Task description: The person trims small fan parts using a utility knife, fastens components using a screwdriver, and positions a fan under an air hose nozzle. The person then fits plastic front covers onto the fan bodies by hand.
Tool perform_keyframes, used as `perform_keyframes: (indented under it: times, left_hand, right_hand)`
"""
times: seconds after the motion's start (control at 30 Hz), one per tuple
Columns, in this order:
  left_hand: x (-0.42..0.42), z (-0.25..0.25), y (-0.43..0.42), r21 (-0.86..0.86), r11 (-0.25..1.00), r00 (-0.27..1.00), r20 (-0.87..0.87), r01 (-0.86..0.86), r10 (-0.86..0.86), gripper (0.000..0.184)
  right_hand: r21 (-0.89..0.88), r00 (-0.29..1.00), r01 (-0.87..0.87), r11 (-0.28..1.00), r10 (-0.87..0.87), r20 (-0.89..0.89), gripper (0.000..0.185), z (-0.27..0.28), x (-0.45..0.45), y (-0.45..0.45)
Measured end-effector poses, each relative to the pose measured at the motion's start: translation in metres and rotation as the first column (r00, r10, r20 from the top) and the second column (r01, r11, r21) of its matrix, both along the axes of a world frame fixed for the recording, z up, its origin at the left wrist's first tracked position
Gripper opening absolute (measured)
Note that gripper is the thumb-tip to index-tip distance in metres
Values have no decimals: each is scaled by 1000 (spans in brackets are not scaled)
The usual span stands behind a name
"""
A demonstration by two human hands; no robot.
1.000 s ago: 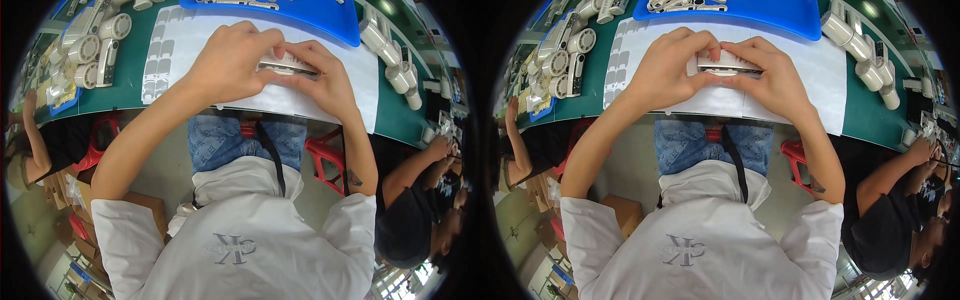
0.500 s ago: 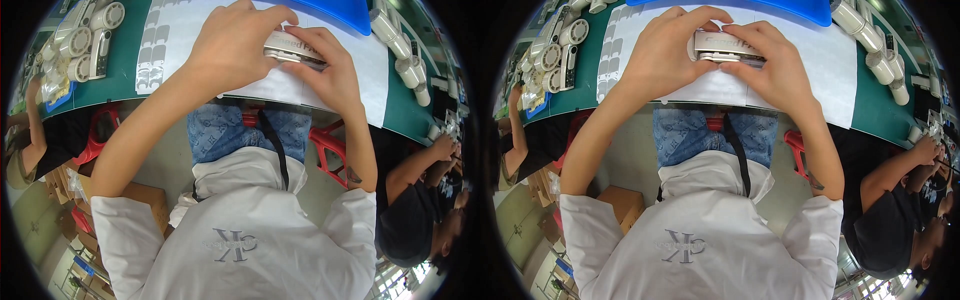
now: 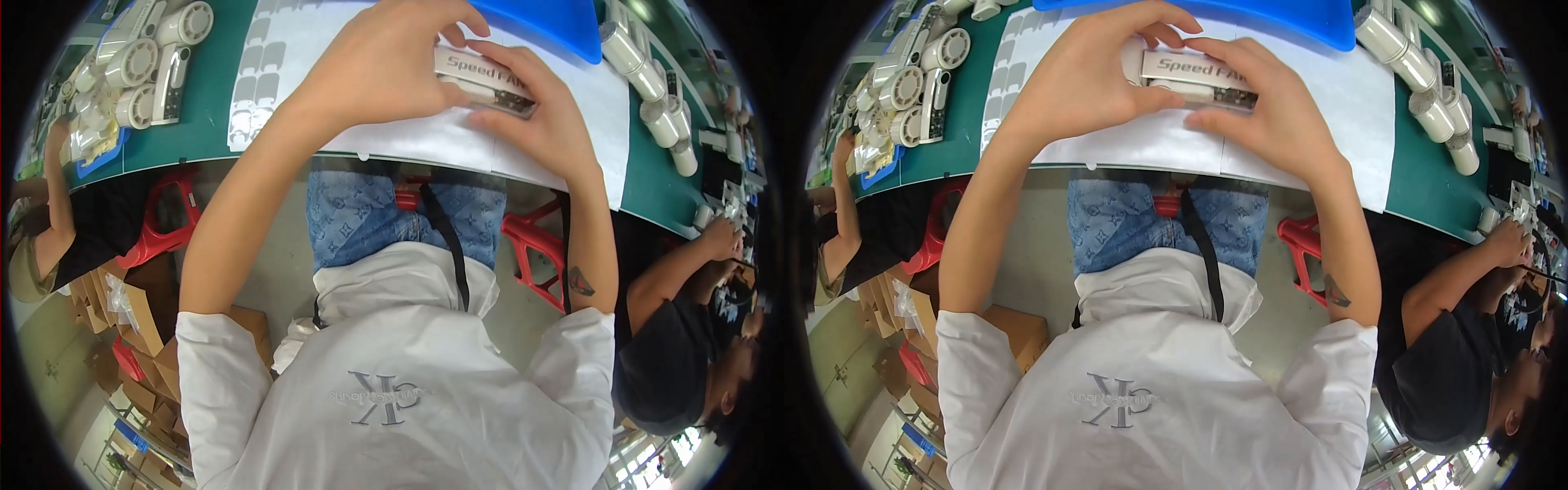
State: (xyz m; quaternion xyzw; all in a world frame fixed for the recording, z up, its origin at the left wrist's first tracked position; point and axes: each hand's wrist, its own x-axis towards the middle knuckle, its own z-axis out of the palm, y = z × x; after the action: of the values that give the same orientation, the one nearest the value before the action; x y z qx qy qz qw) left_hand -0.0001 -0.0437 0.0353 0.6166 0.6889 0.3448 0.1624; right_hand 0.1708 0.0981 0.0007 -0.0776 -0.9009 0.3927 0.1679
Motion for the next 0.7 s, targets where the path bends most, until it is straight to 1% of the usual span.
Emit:
perform_keyframes:
  times: [0.03, 0.07, 0.1, 0.13, 0.17, 0.2, 0.27, 0.3, 0.33, 0.4, 0.47, 0.5, 0.53, 0.57, 0.6, 0.63, 0.67, 0.7]
  left_hand:
    - [-3, 2, 1, 83, 996, 994, 104, -25, 16, 40]
    - [-8, 2, -2, 119, 993, 998, 69, -22, 13, 44]
    - [-13, 2, -4, 155, 988, 999, 34, -18, 13, 48]
    - [-17, 3, -8, 168, 986, 1000, 19, -8, 5, 48]
    - [-18, 5, -12, 177, 984, 992, 129, -15, -8, 46]
    - [-20, 7, -16, 183, 983, 971, 238, -24, -21, 45]
    - [-20, 11, -22, 236, 971, 973, 227, -25, -30, 42]
    - [-18, 12, -24, 263, 962, 931, 363, -78, -24, 36]
    - [-16, 15, -25, 281, 951, 870, 492, -130, -26, 30]
    - [-10, 24, -26, 288, 950, 876, 481, -122, -34, 26]
    - [-7, 27, -25, 296, 943, 855, 518, -152, -25, 24]
    - [-5, 28, -24, 302, 936, 835, 550, -181, -16, 22]
    - [-4, 30, -25, 308, 934, 838, 545, -181, -17, 22]
    - [-3, 31, -25, 326, 930, 849, 527, -168, -31, 21]
    - [-3, 33, -23, 344, 927, 861, 507, -153, -46, 21]
    - [-3, 31, -19, 432, 894, 933, 357, -116, -52, 21]
    - [-1, 32, -18, 441, 891, 935, 351, -110, -59, 21]
    - [2, 35, -18, 364, 915, 883, 469, -175, -18, 22]
  right_hand:
    - [90, 1000, 3, 996, -1, -28, 57, 1, 1, -2]
    - [103, 999, 6, 995, -2, -43, 57, 2, 1, -3]
    - [39, 999, -12, 999, 13, -40, 55, 2, 2, -3]
    - [-25, 999, -29, 999, 28, -38, 52, 2, 3, -4]
    - [-139, 997, -39, 989, 28, -74, 50, -1, 5, -6]
    - [-240, 999, -30, 970, 19, -48, 48, 2, 7, -8]
    - [-453, 998, -11, 891, -22, -67, 47, 8, 7, -17]
    - [-553, 1000, -9, 833, 3, -13, 45, 18, 9, -19]
    - [-544, 1000, -10, 839, -5, -25, 45, 20, 8, -20]
    - [-695, 994, -103, 711, 46, -99, 44, 18, 6, -23]
    - [-689, 991, -128, 713, 72, -110, 43, 19, 6, -26]
    - [-677, 995, -101, 729, 57, -88, 43, 19, 7, -27]
    - [-665, 997, -75, 743, 42, -65, 43, 19, 8, -28]
    - [-697, 986, -111, 709, -9, -165, 41, 18, 4, -33]
    - [-691, 985, -114, 714, -10, -173, 41, 18, 1, -33]
    - [-732, 986, -111, 672, -17, -165, 40, 20, 0, -33]
    - [-770, 987, -107, 630, -23, -156, 39, 21, -1, -31]
    - [-741, 996, -54, 669, -21, -91, 38, 23, 1, -25]
